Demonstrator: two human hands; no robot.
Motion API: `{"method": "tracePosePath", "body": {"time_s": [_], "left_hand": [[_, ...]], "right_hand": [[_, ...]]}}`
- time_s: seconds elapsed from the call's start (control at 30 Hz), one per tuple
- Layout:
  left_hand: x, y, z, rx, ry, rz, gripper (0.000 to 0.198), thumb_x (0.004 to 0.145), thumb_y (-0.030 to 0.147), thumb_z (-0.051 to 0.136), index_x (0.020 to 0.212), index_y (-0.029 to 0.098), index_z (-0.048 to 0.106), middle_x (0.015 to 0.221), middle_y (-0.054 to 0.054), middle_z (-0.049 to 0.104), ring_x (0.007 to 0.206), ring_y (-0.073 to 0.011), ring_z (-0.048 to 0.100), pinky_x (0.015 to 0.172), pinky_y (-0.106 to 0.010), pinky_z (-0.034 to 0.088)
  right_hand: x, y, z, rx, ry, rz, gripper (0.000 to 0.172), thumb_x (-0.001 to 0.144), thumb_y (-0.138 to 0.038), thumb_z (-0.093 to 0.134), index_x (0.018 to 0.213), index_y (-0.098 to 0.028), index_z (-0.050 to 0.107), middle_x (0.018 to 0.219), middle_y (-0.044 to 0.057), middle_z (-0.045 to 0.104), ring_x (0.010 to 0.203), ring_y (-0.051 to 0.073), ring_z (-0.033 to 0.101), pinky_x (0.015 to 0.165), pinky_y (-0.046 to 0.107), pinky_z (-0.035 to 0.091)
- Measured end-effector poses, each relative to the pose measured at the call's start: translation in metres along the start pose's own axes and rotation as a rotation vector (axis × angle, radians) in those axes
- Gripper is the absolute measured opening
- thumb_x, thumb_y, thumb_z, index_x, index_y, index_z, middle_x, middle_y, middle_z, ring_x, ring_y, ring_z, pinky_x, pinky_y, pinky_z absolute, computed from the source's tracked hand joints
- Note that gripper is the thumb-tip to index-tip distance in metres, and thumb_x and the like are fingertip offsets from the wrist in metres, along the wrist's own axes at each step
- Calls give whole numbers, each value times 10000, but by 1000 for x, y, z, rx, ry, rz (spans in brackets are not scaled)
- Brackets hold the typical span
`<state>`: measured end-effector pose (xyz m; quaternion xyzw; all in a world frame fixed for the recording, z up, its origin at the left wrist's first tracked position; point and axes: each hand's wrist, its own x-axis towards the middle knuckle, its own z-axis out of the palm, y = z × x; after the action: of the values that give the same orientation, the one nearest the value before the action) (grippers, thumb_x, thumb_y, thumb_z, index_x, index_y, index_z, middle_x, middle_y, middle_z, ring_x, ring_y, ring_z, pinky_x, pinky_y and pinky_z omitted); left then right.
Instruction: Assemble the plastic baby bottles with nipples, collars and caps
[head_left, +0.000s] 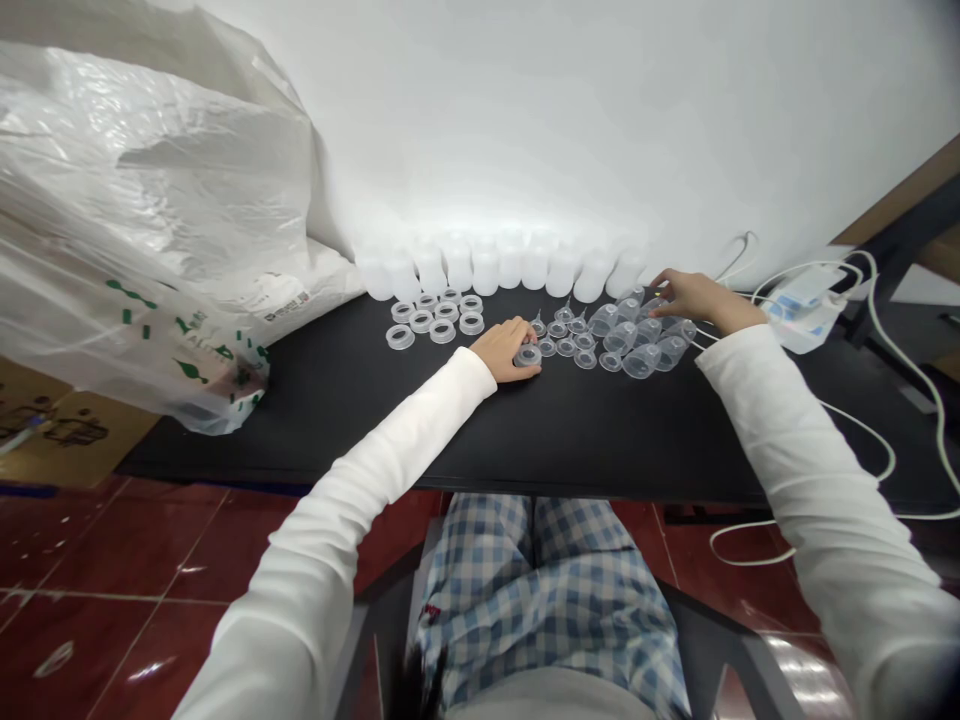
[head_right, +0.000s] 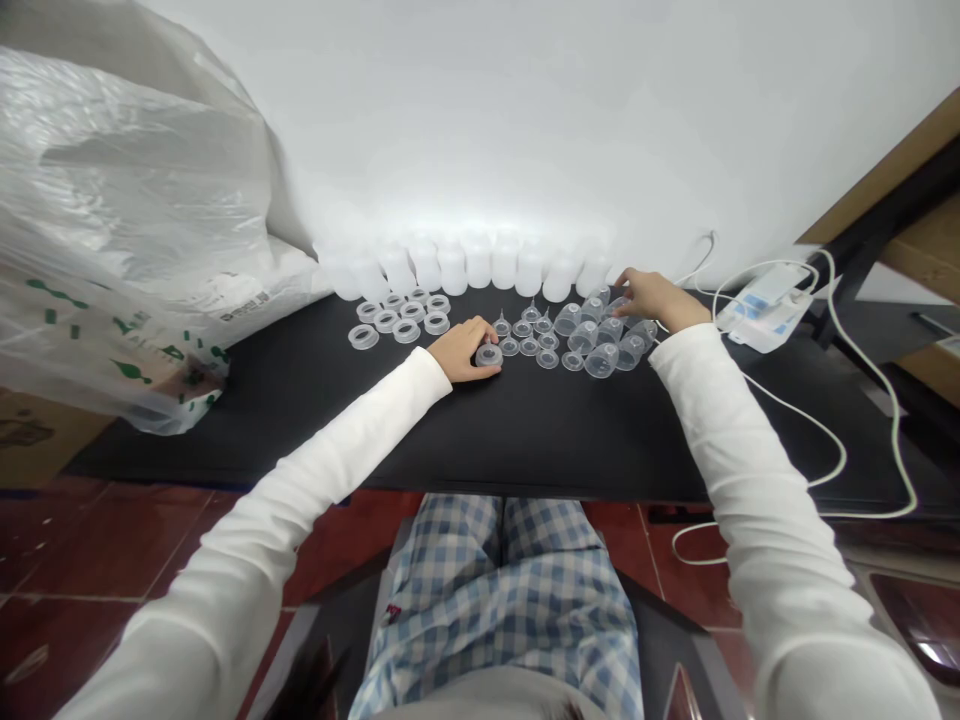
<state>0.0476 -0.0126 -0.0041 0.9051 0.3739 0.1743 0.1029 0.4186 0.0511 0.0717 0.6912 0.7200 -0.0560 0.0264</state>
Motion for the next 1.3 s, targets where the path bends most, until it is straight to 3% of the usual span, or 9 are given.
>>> {"method": "tracePosePath", "body": {"time_s": [0.2, 0.33, 0.47, 0.6, 0.67, 0.77, 0.9, 1.1, 1.3], "left_hand": [[2, -19, -5, -43, -4, -30, 386, 805, 426, 753, 1014, 188, 532, 1055, -106, 623, 982, -262, 631, 893, -405, 507], [1, -19, -1, -102, 112, -69, 365, 830, 420, 740, 1014, 207, 507, 1030, -79, 650, 949, -242, 651, 858, -386, 525], [0, -12, 2, -144, 283, -110, 346, 865, 355, 720, 1094, 199, 513, 1081, -78, 664, 997, -229, 670, 868, -361, 542], [2, -6, 5, -84, 415, -52, 355, 885, 354, 714, 1147, 185, 546, 1134, -106, 653, 1091, -252, 652, 964, -397, 545], [3, -5, 7, -51, 458, -31, 362, 895, 360, 707, 1171, 179, 558, 1140, -116, 655, 1100, -261, 649, 990, -417, 542], [4, -8, 9, -21, 512, -10, 391, 892, 312, 709, 1224, 165, 566, 1165, -131, 657, 1128, -269, 645, 1012, -432, 540], [5, -13, 11, -1, 571, -13, 379, 888, 291, 711, 1226, 168, 589, 1152, -126, 672, 1128, -269, 651, 1022, -434, 542], [7, -16, 11, -69, 565, -21, 395, 907, 379, 712, 1231, 180, 609, 1119, -111, 714, 1039, -235, 690, 961, -383, 565], [4, -13, -4, -169, 498, -83, 451, 900, 427, 717, 1256, 174, 604, 1019, -71, 732, 826, -172, 678, 843, -327, 566]], "right_hand": [[-9, -10, -6, -47, -8, 32, 535, 872, -262, 694, 1391, -184, 588, 1278, 144, 724, 1172, 327, 690, 993, 411, 536], [-30, -24, -16, -1, 258, -77, 380, 950, -242, 500, 1286, -177, 664, 1233, 182, 720, 1165, 368, 666, 1005, 503, 514], [-63, -69, -17, 172, 486, -283, 368, 987, -335, 419, 1185, -179, 687, 1128, 170, 738, 1022, 319, 686, 916, 469, 515], [-87, -132, -3, 260, 363, -429, 401, 1024, -504, 414, 1068, -194, 664, 912, 99, 741, 798, 234, 667, 762, 356, 458], [-90, -158, 6, 227, 267, -531, 410, 1024, -542, 421, 994, -200, 645, 847, 70, 723, 737, 211, 642, 768, 341, 428], [-84, -182, 15, 142, 266, -581, 346, 1007, -507, 471, 955, -190, 600, 841, 69, 703, 725, 205, 610, 810, 347, 394], [-67, -189, 12, 135, 236, -599, 208, 945, -393, 547, 857, -209, 503, 770, 31, 615, 660, 168, 506, 697, 308, 335], [-52, -187, -5, 281, 75, -718, 219, 852, -222, 575, 731, -223, 393, 648, -42, 442, 618, 113, 378, 622, 275, 272], [-51, -190, -23, 282, 94, -772, 167, 937, -296, 545, 800, -201, 559, 765, 19, 622, 706, 148, 522, 687, 298, 367]]}}
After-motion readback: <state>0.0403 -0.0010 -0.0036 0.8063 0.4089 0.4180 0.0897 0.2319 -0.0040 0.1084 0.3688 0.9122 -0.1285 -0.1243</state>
